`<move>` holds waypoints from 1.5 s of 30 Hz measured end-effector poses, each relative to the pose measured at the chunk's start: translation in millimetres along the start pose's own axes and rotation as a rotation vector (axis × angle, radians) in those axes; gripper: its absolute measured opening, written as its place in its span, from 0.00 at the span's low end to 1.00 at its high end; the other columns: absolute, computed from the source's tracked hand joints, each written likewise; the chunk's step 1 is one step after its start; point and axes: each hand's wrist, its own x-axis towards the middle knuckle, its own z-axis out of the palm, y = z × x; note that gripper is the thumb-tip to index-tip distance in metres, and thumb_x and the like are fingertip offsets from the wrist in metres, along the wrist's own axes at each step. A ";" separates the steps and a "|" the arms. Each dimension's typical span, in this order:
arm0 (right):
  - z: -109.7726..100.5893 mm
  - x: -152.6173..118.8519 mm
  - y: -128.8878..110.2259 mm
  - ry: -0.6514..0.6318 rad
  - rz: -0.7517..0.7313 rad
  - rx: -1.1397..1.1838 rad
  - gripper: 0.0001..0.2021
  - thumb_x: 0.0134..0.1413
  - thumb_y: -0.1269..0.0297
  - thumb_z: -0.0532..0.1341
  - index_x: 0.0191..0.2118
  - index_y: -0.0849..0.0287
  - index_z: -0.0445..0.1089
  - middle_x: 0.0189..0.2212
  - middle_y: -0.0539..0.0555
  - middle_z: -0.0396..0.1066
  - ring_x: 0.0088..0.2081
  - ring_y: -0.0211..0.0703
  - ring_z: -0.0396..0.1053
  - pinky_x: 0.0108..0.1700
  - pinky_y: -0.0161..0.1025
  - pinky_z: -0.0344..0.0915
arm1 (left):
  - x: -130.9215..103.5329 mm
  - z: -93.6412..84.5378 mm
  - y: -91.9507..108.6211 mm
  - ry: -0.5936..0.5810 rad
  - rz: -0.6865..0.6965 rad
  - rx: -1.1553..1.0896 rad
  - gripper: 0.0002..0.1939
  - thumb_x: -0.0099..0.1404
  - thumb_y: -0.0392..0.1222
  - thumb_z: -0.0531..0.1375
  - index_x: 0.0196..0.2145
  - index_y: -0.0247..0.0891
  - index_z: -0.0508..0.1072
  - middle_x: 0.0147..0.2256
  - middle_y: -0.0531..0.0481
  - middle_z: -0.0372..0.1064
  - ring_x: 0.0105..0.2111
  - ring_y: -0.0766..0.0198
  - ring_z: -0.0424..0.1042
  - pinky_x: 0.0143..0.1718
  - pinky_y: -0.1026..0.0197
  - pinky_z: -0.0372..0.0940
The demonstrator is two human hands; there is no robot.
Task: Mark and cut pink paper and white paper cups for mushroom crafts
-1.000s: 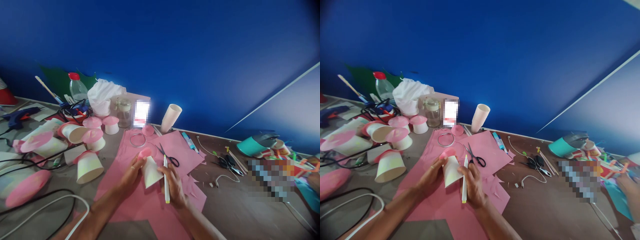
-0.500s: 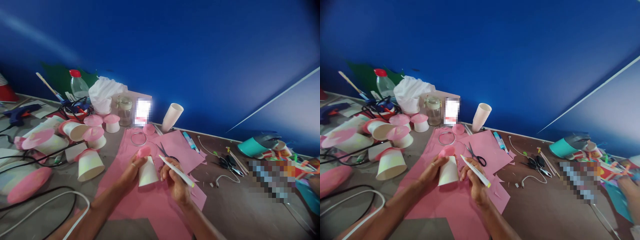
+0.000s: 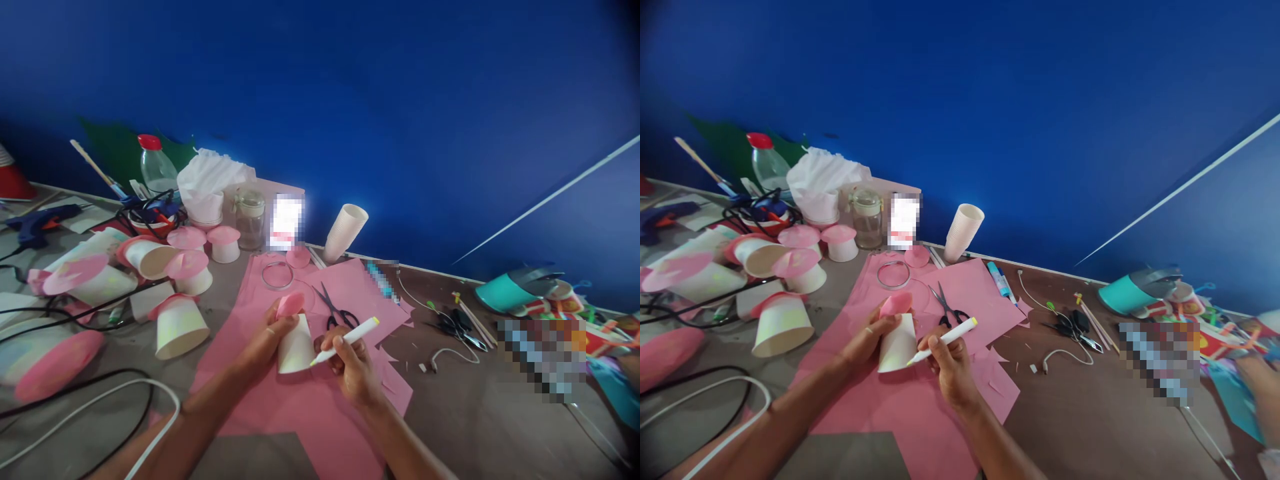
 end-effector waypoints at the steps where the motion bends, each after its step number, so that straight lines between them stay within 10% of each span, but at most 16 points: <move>1: -0.5 -0.2 1.1 -0.010 -0.002 -0.021 0.24 0.49 0.39 0.67 0.22 0.56 0.73 0.15 0.43 0.54 0.18 0.32 0.47 0.22 0.35 0.44 | 0.2 -0.3 -0.2 0.003 0.000 0.004 0.22 0.59 0.44 0.66 0.49 0.37 0.68 0.35 0.49 0.73 0.30 0.61 0.73 0.31 0.60 0.69; 45: 7.0 0.2 2.0 0.045 0.027 0.094 0.21 0.45 0.41 0.69 0.21 0.55 0.73 0.12 0.41 0.50 0.18 0.32 0.44 0.23 0.36 0.45 | -0.5 2.7 2.4 -0.001 0.023 0.017 0.21 0.56 0.45 0.67 0.45 0.36 0.70 0.33 0.49 0.73 0.28 0.61 0.73 0.28 0.60 0.68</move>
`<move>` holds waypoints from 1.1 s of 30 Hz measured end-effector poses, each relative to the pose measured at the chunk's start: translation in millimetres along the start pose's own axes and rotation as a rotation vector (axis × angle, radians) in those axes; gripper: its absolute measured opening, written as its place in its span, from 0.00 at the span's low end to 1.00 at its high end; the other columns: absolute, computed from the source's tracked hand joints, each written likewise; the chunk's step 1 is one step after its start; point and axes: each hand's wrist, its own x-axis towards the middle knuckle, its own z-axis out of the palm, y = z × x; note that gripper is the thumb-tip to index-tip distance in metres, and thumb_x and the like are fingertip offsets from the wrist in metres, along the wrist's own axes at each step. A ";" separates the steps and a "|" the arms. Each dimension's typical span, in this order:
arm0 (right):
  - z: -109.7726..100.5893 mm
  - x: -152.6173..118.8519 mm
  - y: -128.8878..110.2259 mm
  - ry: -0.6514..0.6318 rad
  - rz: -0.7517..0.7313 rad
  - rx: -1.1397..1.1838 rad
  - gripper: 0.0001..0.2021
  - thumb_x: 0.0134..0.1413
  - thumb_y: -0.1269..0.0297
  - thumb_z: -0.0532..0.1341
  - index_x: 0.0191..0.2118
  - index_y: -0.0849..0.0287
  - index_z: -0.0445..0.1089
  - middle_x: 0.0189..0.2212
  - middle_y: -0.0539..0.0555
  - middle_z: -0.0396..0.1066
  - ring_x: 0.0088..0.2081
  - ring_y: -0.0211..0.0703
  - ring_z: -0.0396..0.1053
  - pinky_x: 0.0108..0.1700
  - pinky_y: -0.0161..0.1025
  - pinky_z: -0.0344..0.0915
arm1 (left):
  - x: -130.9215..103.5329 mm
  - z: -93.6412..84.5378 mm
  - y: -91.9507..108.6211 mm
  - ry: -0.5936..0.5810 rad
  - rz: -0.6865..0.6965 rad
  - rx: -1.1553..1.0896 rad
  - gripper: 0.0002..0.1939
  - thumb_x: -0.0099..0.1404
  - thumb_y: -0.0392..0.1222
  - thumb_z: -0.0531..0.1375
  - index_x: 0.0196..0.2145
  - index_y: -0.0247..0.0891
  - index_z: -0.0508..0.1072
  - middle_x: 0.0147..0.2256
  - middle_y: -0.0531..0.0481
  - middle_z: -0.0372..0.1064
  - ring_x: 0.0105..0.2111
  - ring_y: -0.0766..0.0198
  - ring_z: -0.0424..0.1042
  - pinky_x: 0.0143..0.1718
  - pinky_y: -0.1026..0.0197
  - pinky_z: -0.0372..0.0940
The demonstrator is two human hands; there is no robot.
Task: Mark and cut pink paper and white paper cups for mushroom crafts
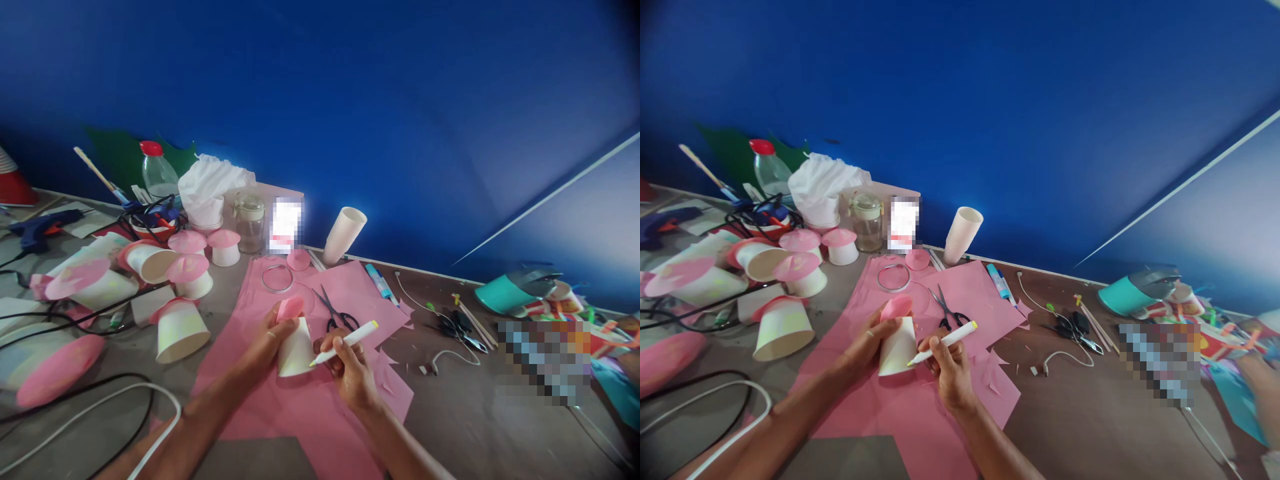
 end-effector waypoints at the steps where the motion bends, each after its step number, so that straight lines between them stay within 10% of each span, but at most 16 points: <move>1: 0.1 0.0 -0.4 -0.003 0.001 0.000 0.21 0.45 0.41 0.69 0.21 0.55 0.73 0.12 0.41 0.50 0.18 0.32 0.44 0.23 0.36 0.45 | 0.2 0.0 -0.1 0.009 -0.002 -0.002 0.21 0.55 0.45 0.67 0.45 0.36 0.70 0.33 0.49 0.73 0.28 0.61 0.73 0.28 0.60 0.68; 33: 1.2 -0.6 -2.2 -0.013 0.008 -0.005 0.23 0.43 0.39 0.70 0.19 0.56 0.73 0.13 0.43 0.53 0.17 0.32 0.44 0.23 0.36 0.43 | 0.8 -0.5 -1.5 0.023 -0.016 -0.020 0.21 0.55 0.46 0.69 0.44 0.36 0.72 0.36 0.46 0.77 0.28 0.61 0.75 0.28 0.61 0.69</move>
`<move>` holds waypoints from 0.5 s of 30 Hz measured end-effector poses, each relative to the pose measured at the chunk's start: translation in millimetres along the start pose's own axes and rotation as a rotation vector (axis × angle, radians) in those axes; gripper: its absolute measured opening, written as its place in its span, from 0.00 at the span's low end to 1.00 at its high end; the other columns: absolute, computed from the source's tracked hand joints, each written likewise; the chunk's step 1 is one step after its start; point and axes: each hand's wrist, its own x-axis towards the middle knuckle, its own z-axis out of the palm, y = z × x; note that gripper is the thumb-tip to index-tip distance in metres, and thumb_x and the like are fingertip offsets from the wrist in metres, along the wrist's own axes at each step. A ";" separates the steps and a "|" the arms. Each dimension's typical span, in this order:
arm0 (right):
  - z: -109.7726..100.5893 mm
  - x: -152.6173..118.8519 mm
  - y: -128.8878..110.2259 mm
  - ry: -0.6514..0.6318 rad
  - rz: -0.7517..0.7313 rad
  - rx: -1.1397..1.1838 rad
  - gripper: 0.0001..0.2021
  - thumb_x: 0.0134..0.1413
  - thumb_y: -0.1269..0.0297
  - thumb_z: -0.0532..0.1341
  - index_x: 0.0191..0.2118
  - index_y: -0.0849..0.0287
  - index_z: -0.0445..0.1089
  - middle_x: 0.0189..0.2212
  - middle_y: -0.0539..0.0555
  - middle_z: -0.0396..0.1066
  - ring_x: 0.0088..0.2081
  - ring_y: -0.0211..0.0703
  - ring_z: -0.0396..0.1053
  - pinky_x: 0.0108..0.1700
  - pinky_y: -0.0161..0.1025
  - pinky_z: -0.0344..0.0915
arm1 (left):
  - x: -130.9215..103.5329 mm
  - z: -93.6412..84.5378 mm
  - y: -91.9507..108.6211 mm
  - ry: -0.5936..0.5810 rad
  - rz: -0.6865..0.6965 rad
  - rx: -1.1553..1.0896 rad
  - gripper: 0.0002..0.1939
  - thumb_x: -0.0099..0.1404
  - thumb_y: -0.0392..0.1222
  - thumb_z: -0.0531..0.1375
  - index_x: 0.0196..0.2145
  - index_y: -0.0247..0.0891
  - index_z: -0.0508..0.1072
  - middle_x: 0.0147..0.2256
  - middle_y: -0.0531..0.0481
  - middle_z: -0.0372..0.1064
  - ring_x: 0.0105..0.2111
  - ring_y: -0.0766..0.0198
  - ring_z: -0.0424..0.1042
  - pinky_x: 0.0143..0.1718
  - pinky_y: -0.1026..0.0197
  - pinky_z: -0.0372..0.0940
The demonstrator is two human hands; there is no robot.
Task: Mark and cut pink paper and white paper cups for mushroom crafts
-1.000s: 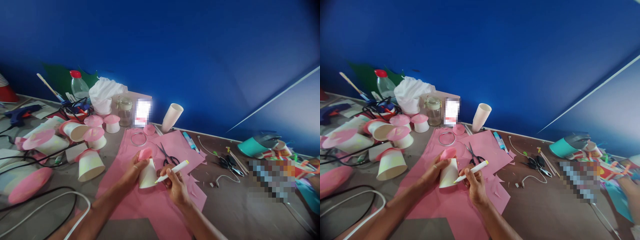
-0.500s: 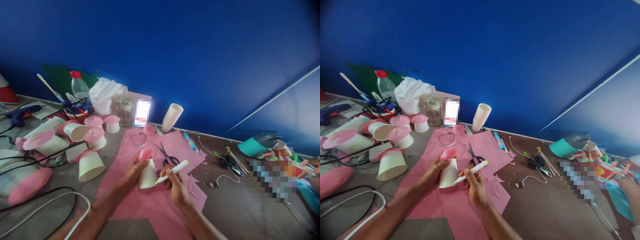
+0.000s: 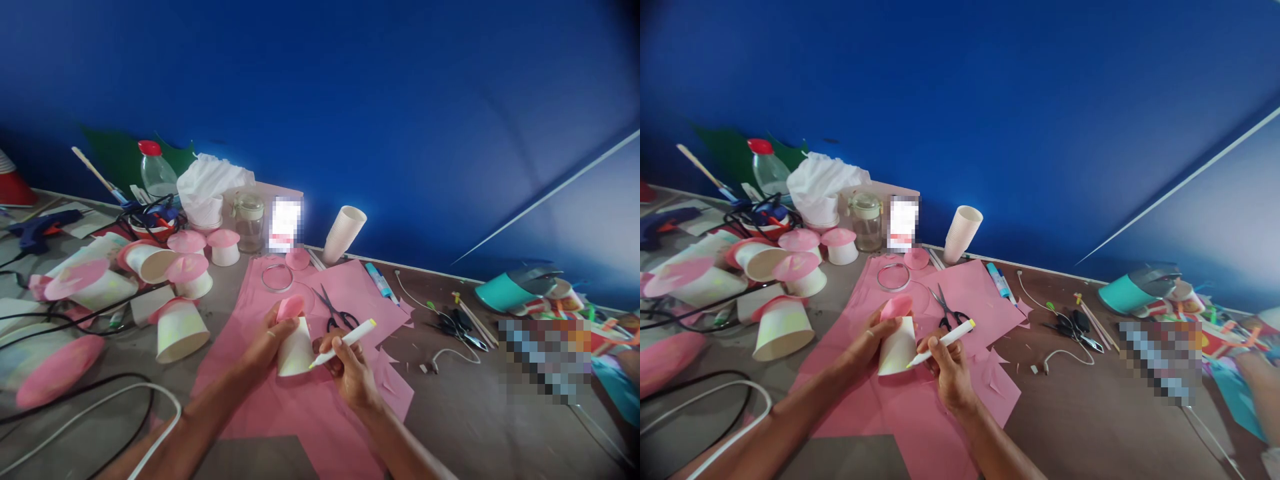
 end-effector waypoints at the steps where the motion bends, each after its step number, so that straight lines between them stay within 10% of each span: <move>1: -0.2 0.0 0.0 0.001 0.000 -0.001 0.23 0.43 0.39 0.70 0.19 0.56 0.73 0.13 0.43 0.53 0.17 0.32 0.44 0.23 0.36 0.43 | 0.2 0.0 0.1 0.002 -0.001 -0.004 0.21 0.54 0.46 0.69 0.44 0.36 0.72 0.36 0.47 0.77 0.28 0.61 0.75 0.28 0.61 0.69; 15: -1.5 0.1 -0.3 0.004 0.026 0.011 0.22 0.44 0.40 0.70 0.20 0.55 0.73 0.14 0.43 0.54 0.18 0.32 0.43 0.24 0.36 0.42 | -0.3 -1.2 0.2 -0.018 0.001 0.014 0.21 0.56 0.45 0.67 0.46 0.38 0.71 0.31 0.50 0.74 0.28 0.59 0.73 0.28 0.60 0.67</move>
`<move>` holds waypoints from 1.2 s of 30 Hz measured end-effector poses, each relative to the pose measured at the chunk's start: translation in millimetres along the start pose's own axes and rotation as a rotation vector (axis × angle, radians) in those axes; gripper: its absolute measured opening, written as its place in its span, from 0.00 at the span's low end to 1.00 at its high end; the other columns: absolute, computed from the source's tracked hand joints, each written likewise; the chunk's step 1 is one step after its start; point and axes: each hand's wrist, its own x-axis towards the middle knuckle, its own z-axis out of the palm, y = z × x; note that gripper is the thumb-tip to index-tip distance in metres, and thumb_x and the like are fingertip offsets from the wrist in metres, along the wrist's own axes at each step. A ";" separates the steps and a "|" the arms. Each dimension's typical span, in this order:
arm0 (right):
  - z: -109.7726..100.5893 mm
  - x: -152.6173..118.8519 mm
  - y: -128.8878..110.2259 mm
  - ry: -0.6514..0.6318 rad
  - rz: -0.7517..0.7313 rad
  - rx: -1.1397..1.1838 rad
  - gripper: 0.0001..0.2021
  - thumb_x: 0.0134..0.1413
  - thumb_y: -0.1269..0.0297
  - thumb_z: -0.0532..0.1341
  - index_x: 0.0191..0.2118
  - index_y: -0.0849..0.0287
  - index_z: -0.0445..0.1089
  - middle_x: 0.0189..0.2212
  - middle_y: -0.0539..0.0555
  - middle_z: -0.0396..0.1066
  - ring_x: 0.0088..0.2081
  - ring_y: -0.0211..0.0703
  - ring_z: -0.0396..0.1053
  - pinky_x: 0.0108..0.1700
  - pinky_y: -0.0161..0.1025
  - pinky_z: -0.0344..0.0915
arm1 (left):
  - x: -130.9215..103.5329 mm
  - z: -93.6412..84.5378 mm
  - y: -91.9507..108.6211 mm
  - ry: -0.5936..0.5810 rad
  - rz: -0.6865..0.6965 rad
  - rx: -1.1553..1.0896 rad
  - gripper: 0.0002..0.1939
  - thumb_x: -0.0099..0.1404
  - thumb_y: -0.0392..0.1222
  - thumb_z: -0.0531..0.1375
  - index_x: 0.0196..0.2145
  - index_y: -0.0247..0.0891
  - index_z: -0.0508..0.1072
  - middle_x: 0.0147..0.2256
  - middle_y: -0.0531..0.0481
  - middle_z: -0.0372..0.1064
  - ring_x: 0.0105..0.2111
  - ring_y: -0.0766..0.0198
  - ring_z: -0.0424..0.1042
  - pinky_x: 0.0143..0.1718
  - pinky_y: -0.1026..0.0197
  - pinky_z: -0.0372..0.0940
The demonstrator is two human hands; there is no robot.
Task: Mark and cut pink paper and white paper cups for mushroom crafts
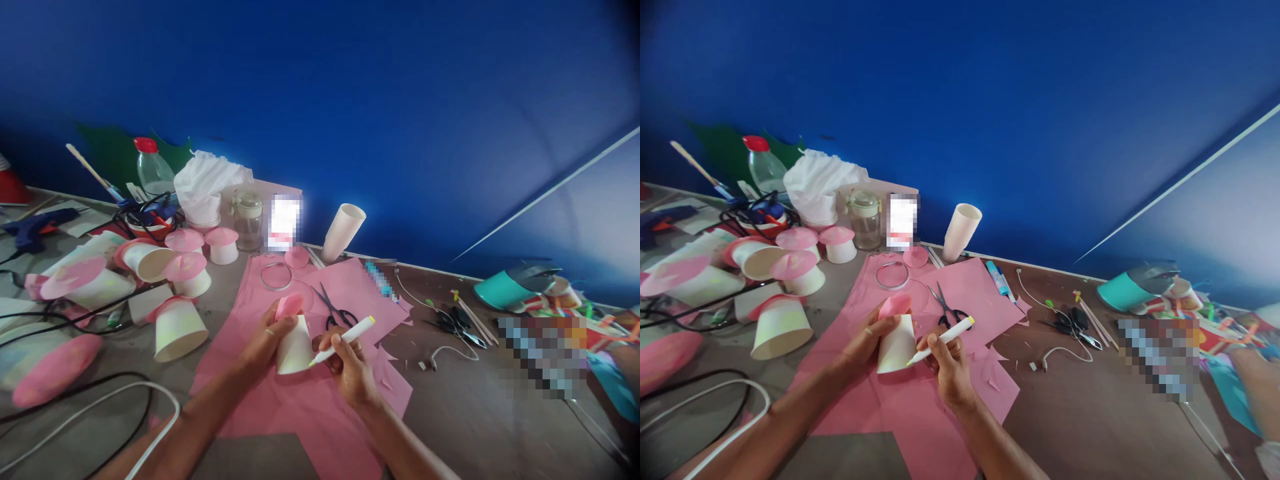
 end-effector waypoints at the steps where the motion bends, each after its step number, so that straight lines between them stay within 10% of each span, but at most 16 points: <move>1: -0.1 0.0 -0.2 0.001 0.001 -0.003 0.22 0.44 0.40 0.70 0.20 0.55 0.73 0.14 0.43 0.54 0.18 0.32 0.43 0.24 0.36 0.42 | -0.4 0.5 0.6 -0.003 0.002 0.004 0.21 0.56 0.45 0.67 0.46 0.38 0.71 0.31 0.50 0.74 0.28 0.59 0.73 0.28 0.60 0.67; 36: -3.1 1.3 2.6 0.032 0.045 0.009 0.23 0.40 0.42 0.72 0.18 0.58 0.73 0.13 0.42 0.52 0.18 0.31 0.45 0.23 0.34 0.43 | 0.2 -1.5 -1.2 -0.045 0.008 -0.005 0.20 0.57 0.45 0.67 0.46 0.38 0.70 0.35 0.49 0.74 0.29 0.60 0.73 0.29 0.61 0.68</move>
